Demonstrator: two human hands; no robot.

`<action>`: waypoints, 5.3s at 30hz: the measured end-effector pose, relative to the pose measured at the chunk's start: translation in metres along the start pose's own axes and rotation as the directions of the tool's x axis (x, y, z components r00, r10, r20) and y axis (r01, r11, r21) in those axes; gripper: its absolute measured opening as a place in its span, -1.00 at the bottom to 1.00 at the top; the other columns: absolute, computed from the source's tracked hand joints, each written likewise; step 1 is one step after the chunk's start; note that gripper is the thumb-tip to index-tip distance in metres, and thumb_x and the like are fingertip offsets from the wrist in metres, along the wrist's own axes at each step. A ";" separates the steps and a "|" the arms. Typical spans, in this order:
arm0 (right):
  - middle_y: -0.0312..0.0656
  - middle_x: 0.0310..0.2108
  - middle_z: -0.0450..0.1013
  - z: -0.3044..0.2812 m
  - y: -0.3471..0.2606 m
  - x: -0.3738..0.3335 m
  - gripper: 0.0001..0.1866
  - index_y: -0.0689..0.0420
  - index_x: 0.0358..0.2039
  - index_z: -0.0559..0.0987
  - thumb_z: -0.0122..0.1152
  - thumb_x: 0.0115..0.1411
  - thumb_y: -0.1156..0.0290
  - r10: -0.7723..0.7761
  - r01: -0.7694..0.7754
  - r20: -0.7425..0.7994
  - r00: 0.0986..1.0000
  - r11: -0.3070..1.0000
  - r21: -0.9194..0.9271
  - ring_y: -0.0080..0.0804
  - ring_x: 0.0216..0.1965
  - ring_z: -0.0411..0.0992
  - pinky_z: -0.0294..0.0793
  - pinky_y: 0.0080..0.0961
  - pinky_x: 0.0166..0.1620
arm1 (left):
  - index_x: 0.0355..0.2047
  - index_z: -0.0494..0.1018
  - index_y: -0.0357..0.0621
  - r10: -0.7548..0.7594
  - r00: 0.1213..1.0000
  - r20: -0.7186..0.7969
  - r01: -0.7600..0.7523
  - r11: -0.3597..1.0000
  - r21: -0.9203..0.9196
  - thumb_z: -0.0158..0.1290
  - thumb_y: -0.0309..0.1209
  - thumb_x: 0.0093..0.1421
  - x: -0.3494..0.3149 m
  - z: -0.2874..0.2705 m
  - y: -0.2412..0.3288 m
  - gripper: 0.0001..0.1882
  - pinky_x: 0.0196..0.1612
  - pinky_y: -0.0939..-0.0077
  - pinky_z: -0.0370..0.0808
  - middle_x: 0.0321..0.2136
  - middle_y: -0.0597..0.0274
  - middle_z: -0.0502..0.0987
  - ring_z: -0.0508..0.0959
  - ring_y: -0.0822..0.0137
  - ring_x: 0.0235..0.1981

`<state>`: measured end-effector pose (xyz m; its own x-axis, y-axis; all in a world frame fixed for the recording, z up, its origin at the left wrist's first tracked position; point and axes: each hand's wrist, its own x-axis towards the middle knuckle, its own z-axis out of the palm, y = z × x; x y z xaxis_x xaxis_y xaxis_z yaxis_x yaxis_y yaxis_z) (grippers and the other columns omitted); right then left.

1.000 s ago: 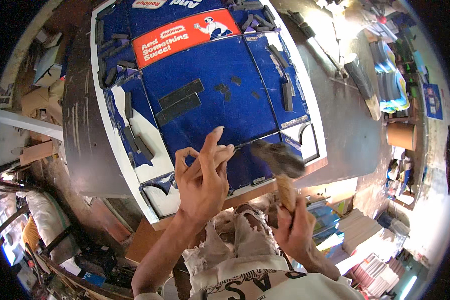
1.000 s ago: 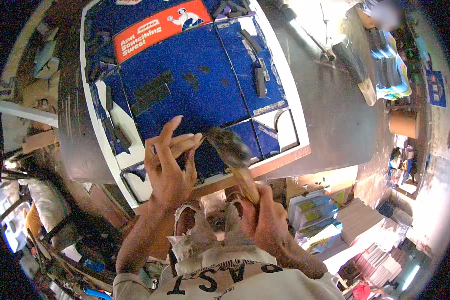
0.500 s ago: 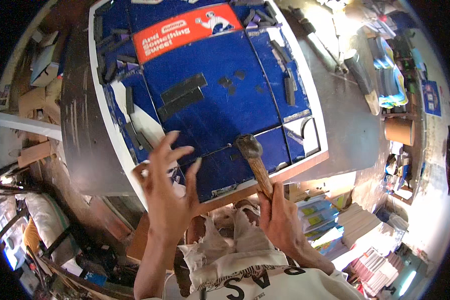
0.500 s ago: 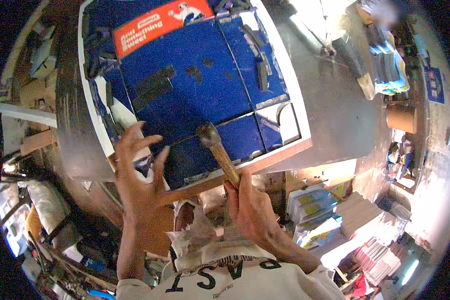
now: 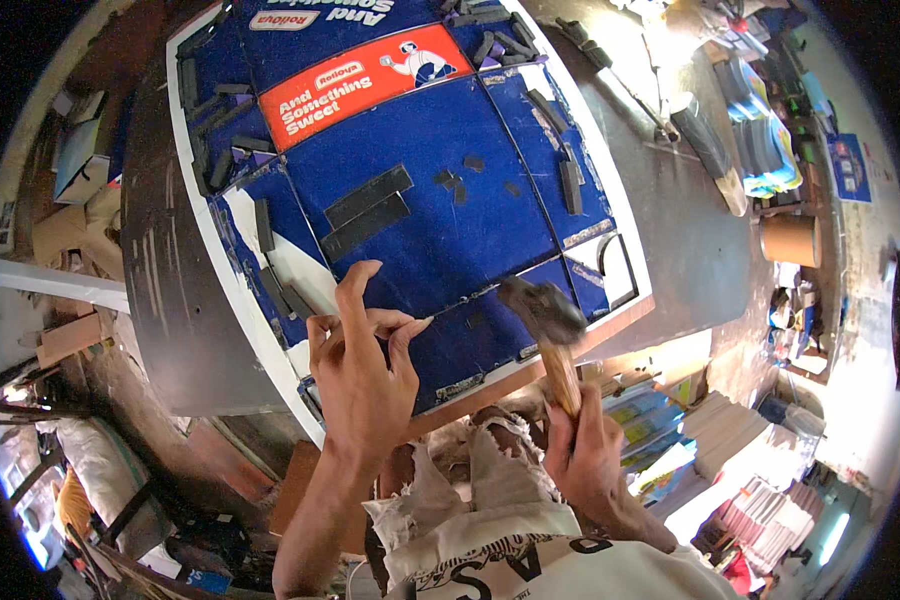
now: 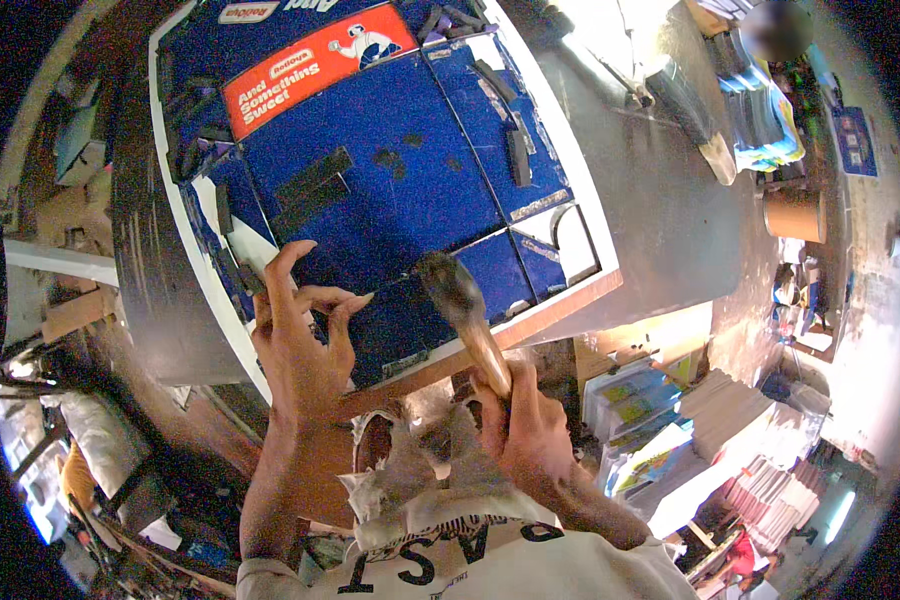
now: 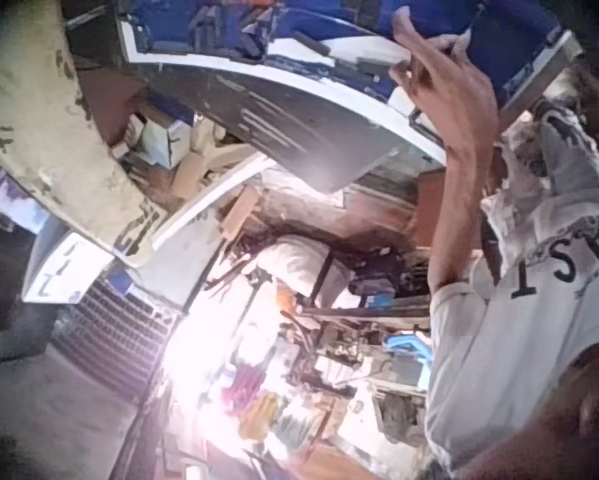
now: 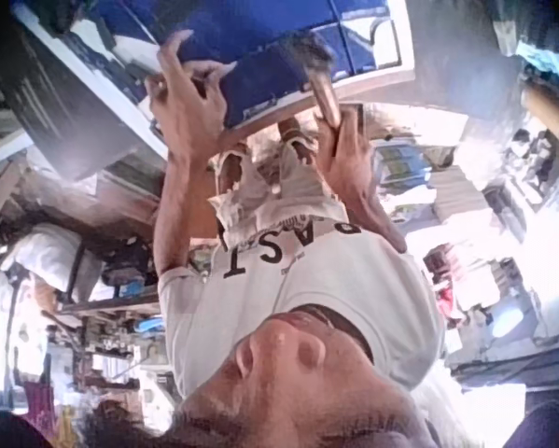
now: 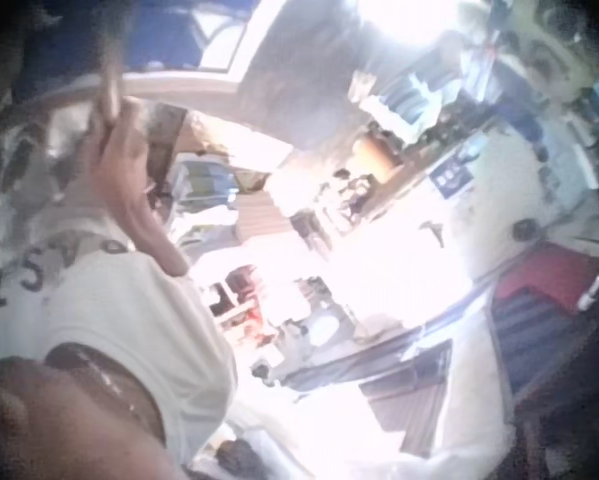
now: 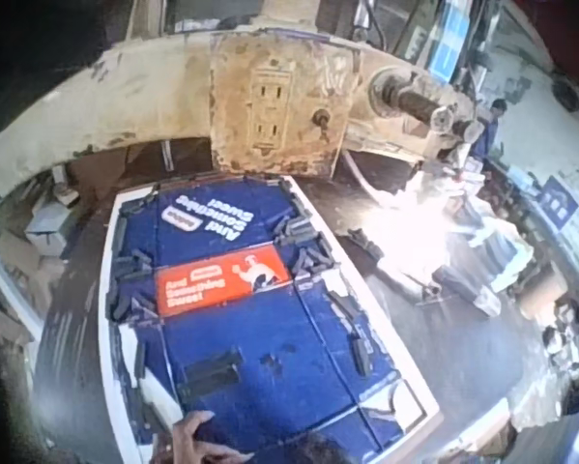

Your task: The person inserts metal blades and rubber strips into grooves on a die board and taps them in using a hammer, then cuts and folds printed cardboard packaging at a manual die-cutting machine.

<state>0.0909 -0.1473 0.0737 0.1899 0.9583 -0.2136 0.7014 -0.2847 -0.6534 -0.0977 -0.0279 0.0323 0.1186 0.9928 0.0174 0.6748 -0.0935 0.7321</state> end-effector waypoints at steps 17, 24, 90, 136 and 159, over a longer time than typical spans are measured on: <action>-0.38 -0.71 0.16 -0.014 0.034 -0.027 -0.56 0.10 -0.27 0.31 -0.23 0.48 -0.05 0.448 -0.317 0.048 0.893 0.550 0.773 -0.62 -0.80 0.12 0.10 -0.64 -0.74 | -0.28 0.51 -0.29 -0.432 0.890 -0.142 0.454 0.867 0.206 0.10 -0.32 0.33 -0.084 -0.095 -0.028 -0.77 -0.40 0.33 0.43 -0.56 0.21 0.53 0.52 0.40 -0.47; -0.33 -0.73 0.22 -0.040 0.030 -0.028 -0.46 0.14 -0.29 0.33 -0.25 0.45 -0.15 0.574 -0.459 0.161 0.803 0.423 0.781 -0.56 -0.81 0.15 0.16 -0.58 -0.74 | -0.47 0.57 -0.37 -0.554 0.806 0.207 0.552 0.830 0.072 0.03 -0.16 0.38 -0.132 -0.063 -0.059 -0.53 -0.51 0.28 0.34 -0.64 0.05 0.53 0.48 0.42 -0.57; -0.09 -0.24 0.61 -0.174 0.117 0.105 -0.67 0.15 -0.11 0.67 0.33 0.07 0.67 -0.233 0.159 0.142 0.962 0.902 0.401 -0.26 -0.24 0.61 0.60 -0.44 -0.20 | -0.23 0.62 -0.21 -0.100 0.994 0.040 0.107 0.953 -0.284 0.12 -0.81 -0.03 -0.008 0.112 0.190 -0.64 -0.14 0.48 0.59 -0.28 0.11 0.66 0.66 0.32 -0.22; -0.33 -0.37 0.54 -0.096 0.113 0.225 -0.58 0.08 -0.35 0.75 0.27 -0.32 0.66 -0.915 0.882 0.253 0.313 0.379 0.279 -0.31 -0.28 0.40 0.51 -0.50 -0.25 | 0.19 0.33 -0.10 -0.100 0.974 -0.205 0.081 0.992 -0.098 0.30 -0.59 0.05 -0.008 0.145 0.124 -0.32 0.04 0.46 0.41 -0.29 0.39 0.71 0.60 0.38 -0.18; -0.07 -0.23 0.55 -0.155 0.142 0.152 -0.67 0.23 -0.13 0.63 0.28 0.04 0.71 -0.574 0.575 0.121 0.810 0.817 0.032 -0.17 -0.17 0.49 0.50 -0.32 -0.09 | 0.18 0.29 -0.24 -0.034 0.977 -0.211 0.020 0.997 -0.070 0.24 -0.64 0.08 -0.006 0.150 0.131 -0.36 -0.11 0.39 0.39 -0.27 0.22 0.68 0.64 0.30 -0.34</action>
<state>0.3259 -0.0382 0.0612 -0.3323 0.9362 0.1144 0.6605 0.3176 -0.6803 0.0997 -0.0577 0.0261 -0.0609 0.9889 0.1357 0.6242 -0.0683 0.7783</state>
